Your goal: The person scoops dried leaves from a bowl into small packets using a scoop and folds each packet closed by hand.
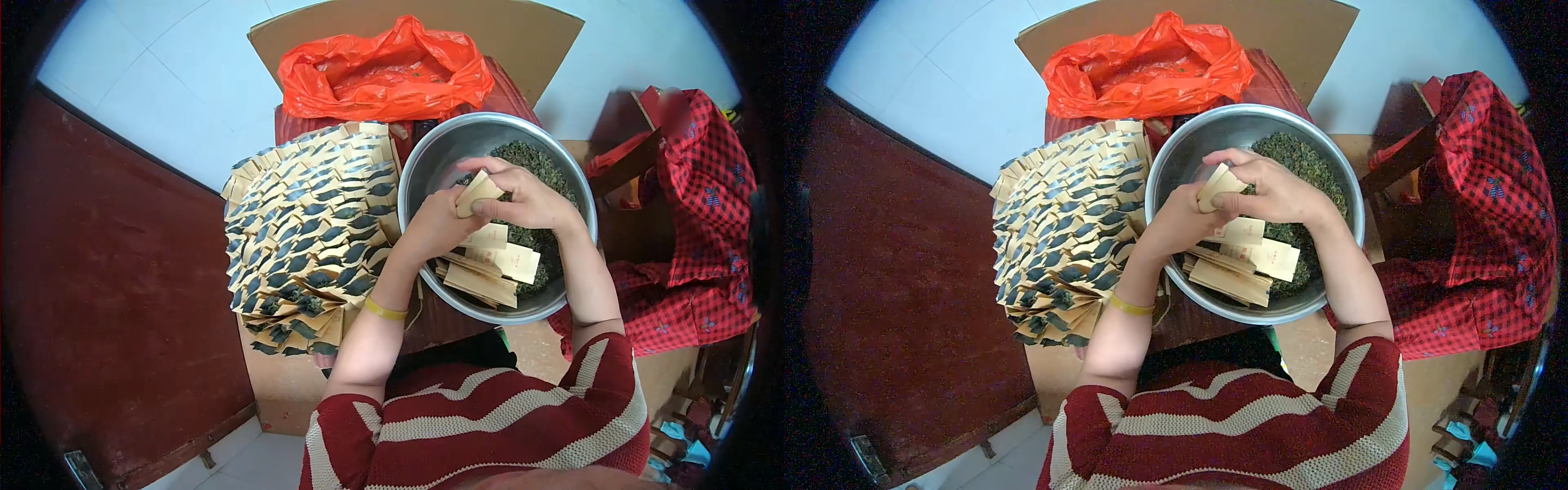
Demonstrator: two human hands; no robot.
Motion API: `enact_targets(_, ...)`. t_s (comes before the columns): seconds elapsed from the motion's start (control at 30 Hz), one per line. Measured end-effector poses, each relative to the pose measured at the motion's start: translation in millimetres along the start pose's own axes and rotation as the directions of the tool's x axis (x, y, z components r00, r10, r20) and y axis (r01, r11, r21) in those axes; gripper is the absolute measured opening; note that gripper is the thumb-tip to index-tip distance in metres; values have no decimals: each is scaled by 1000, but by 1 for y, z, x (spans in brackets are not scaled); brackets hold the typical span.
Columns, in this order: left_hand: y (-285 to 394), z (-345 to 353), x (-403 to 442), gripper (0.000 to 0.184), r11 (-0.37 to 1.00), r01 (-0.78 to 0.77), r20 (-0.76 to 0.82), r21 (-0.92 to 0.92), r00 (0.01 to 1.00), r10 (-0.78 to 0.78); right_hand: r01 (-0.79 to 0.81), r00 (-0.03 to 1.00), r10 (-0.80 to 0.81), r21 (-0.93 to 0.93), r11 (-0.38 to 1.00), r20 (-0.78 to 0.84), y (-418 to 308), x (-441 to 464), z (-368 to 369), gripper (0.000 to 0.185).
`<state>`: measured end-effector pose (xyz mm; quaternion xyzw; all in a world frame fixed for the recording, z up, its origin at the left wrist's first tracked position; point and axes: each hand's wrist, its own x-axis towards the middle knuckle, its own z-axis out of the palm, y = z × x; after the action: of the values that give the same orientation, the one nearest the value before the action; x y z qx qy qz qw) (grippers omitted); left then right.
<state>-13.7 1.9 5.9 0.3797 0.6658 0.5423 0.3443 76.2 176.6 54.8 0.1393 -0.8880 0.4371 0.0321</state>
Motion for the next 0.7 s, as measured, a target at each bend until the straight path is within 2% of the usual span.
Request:
enact_targets(0.07,-2,0,0,28,1000,10,11,16,1000,-10,25,1000,-25,-15,1000,-8,-2,-1,-3,22)
enact_targets(0.13,-4,-1,3,33,998,15,30,-60,999,-13,51,999,-51,-28,998,-14,-7,-2,-7,21)
enact_targets(0.2,-5,-1,5,38,997,-29,-31,-69,999,26,-18,990,18,1,1000,-140,-13,-5,-13,20)
enact_targets(0.23,-7,-1,6,43,995,-70,-94,-76,994,62,-56,980,45,-54,997,-194,-9,-9,-15,18)
enact_targets(0.27,-18,1,12,55,980,-198,-142,19,970,199,-136,968,121,-54,989,-217,-5,-10,-20,18)
enact_targets(0.3,-21,3,13,58,986,-158,-169,58,972,165,-212,952,194,-51,976,-237,-4,-10,-23,17)
enact_targets(0.37,-27,5,15,66,994,-70,-180,89,980,85,-183,882,122,-92,979,-456,-5,-8,-24,17)
enact_targets(0.4,-24,5,12,66,979,-30,-177,203,982,67,-168,827,87,-97,981,-556,-8,-7,-25,17)
enact_targets(0.47,-22,6,10,64,916,-6,-137,401,988,67,-101,816,86,5,995,-572,-26,-5,-29,18)
enact_targets(0.53,-10,9,7,59,828,-30,-31,560,998,57,-35,822,6,-41,999,-569,-58,6,-13,18)
enact_targets(0.57,1,12,2,42,791,-5,22,612,1000,-10,34,853,-33,-7,999,-520,-72,10,-2,17)
enact_targets(0.6,-4,19,3,39,824,-61,30,564,998,53,97,878,-71,31,995,-474,-84,13,10,16)
enact_targets(0.63,-15,31,6,36,850,-122,40,513,992,118,58,909,-49,8,998,-414,-95,15,26,16)
enact_targets(0.67,-30,41,7,30,719,-521,-196,459,731,654,168,929,-210,-161,973,-305,-103,22,39,16)
enact_targets(0.7,-26,44,-3,30,717,-523,-199,461,726,658,288,920,-352,-313,905,-171,-111,30,52,17)
